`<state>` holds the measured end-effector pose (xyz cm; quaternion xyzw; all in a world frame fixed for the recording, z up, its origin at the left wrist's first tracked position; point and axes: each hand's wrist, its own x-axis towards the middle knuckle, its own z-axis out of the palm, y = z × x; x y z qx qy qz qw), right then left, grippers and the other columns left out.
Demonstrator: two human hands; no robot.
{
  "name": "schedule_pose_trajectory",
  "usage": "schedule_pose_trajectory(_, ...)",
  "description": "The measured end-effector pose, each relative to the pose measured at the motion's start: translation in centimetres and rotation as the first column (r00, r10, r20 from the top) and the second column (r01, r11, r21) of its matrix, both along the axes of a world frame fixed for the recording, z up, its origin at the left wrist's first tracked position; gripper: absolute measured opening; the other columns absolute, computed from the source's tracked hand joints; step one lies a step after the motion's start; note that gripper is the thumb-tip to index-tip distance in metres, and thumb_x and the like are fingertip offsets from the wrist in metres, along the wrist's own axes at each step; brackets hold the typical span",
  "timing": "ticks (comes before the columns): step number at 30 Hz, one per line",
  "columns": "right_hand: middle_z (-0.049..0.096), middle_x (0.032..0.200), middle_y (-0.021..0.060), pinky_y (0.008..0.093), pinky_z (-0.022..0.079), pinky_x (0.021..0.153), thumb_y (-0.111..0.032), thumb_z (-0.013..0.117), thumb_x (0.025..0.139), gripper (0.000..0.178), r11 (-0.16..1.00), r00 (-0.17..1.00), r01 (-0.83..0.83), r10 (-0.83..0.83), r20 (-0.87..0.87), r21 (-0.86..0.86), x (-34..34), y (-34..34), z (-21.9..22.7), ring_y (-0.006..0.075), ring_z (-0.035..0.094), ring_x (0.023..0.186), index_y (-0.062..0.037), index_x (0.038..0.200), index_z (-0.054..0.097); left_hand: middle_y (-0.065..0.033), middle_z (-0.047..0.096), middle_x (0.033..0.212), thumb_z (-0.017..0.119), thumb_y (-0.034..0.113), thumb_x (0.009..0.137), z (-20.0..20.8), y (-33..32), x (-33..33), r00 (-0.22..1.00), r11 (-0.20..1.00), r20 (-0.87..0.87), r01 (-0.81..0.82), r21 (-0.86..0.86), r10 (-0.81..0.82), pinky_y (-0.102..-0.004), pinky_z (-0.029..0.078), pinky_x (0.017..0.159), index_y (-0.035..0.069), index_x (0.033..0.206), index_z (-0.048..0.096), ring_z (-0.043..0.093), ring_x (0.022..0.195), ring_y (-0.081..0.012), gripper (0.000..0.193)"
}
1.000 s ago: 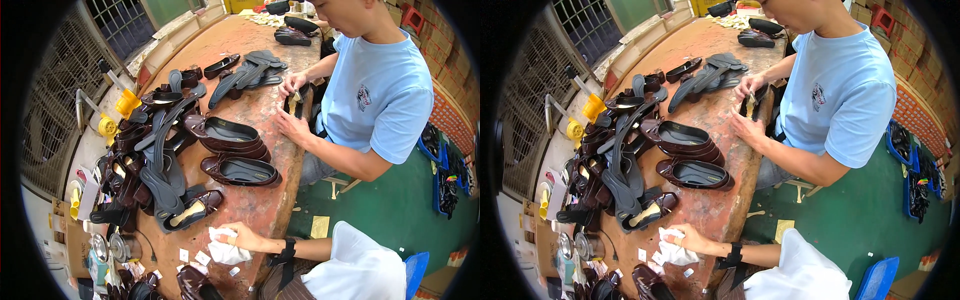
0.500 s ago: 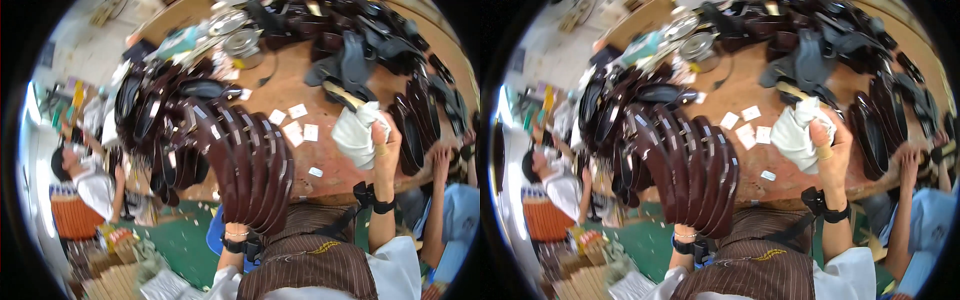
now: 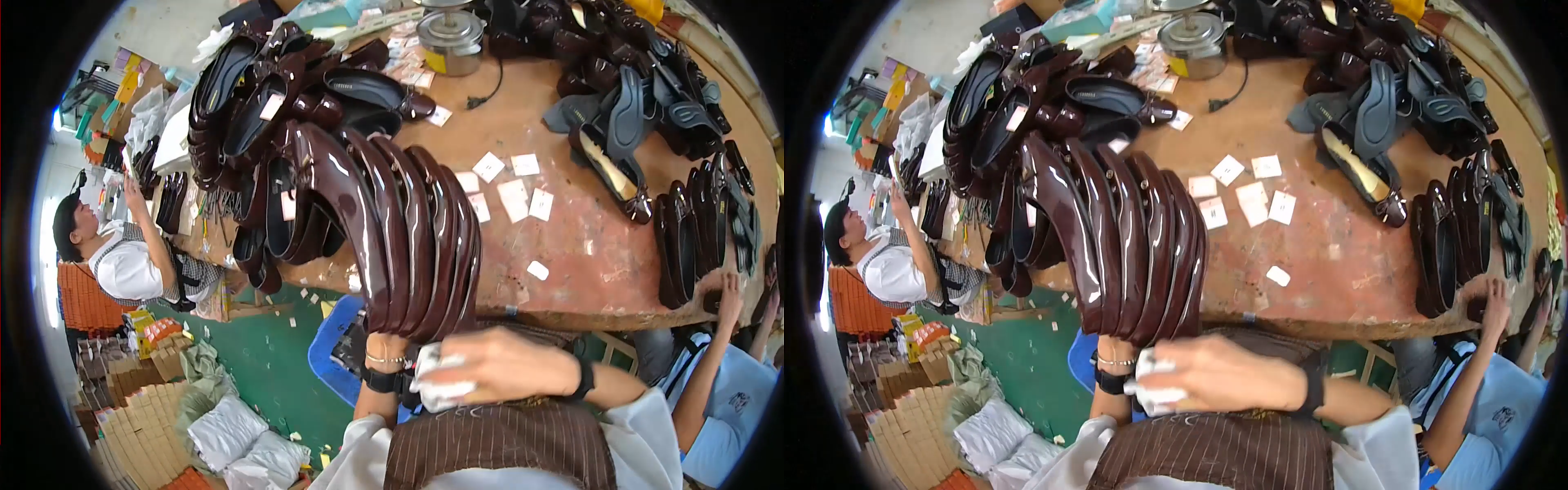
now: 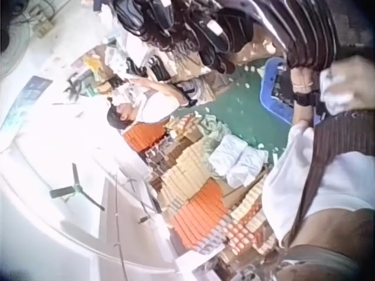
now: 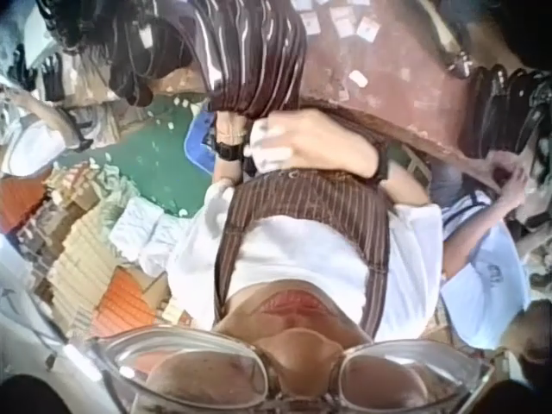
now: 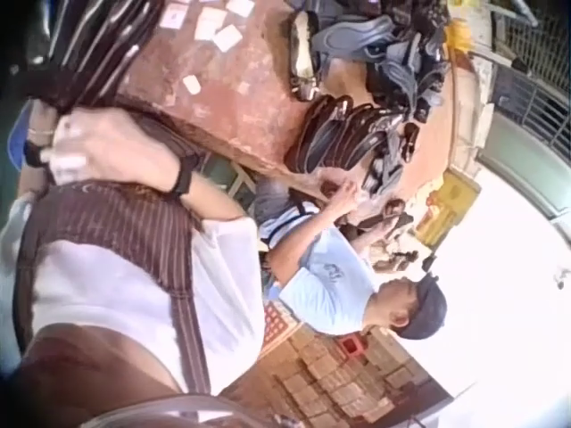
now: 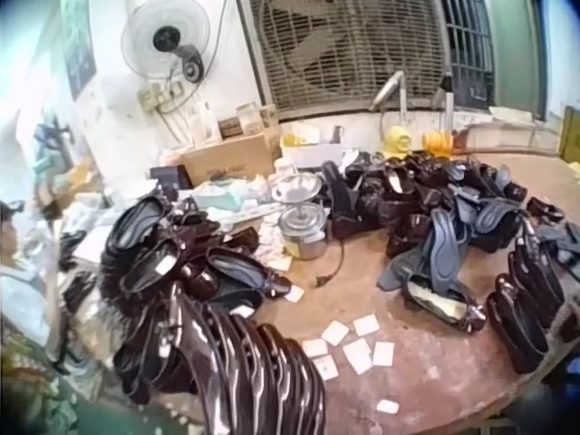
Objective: Applying labels and wiping finished shoes in a factory setting.
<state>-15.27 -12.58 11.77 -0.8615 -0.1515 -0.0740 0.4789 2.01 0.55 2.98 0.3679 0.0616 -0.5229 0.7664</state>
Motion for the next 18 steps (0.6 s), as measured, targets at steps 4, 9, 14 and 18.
schedule_pose_trajectory(4,0.068,0.1,0.0127,0.0364,0.056,0.078,-0.024,0.084,0.081,0.044,0.883,0.821,0.435,-0.47,0.325,0.178,5.4,-7.2,4.0,0.0281,0.069,0.089,-0.0073,0.119,0.069,-0.0236,0.055,0.142,0.07,0.027,0.085,0.4,1.7,-0.4,0.996,0.999,-0.084,0.042,0.023,-0.04,-0.0493,0.045,0.11,0.002,0.159,0.029,0.057,0.127,-0.0411,0.088)
schedule_pose_trajectory(9,0.064,0.1,0.0187,0.0443,0.053,0.077,-0.033,0.083,0.082,0.052,0.82,0.74,0.571,-0.492,0.458,-0.042,12.0,-6.2,3.7,0.038,0.064,0.086,-0.0044,0.122,0.066,-0.0236,0.056,0.141,0.07,0.027,0.085,0.3,5.9,-3.4,0.977,0.995,-0.209,0.055,0.084,-0.036,-0.0496,0.046,0.109,0.002,0.159,0.029,0.058,0.126,-0.0413,0.088)
schedule_pose_trajectory(14,0.058,0.101,0.0136,0.0438,0.058,0.075,-0.022,0.084,0.072,0.063,0.982,0.983,-0.18,0.178,-0.045,-0.056,4.3,1.6,0.3,0.0323,0.066,0.09,-0.0135,0.132,0.064,-0.0224,0.054,0.143,0.07,0.027,0.086,-0.7,6.3,-1.0,0.991,0.994,-0.087,-0.095,0.049,0.099,-0.0486,0.043,0.111,0.002,0.159,0.029,0.056,0.129,-0.0406,0.087)
schedule_pose_trajectory(18,0.06,0.096,0.0167,0.0436,0.057,0.075,-0.024,0.081,0.08,0.052,0.934,0.918,0.316,-0.345,0.196,0.165,6.9,-4.3,1.5,0.0337,0.067,0.087,-0.0075,0.126,0.066,-0.0214,0.053,0.145,0.071,0.028,0.087,-0.4,4.5,2.0,0.992,0.992,-0.019,-0.124,0.01,0.124,-0.0479,0.042,0.112,0.002,0.159,0.03,0.054,0.13,-0.04,0.087)
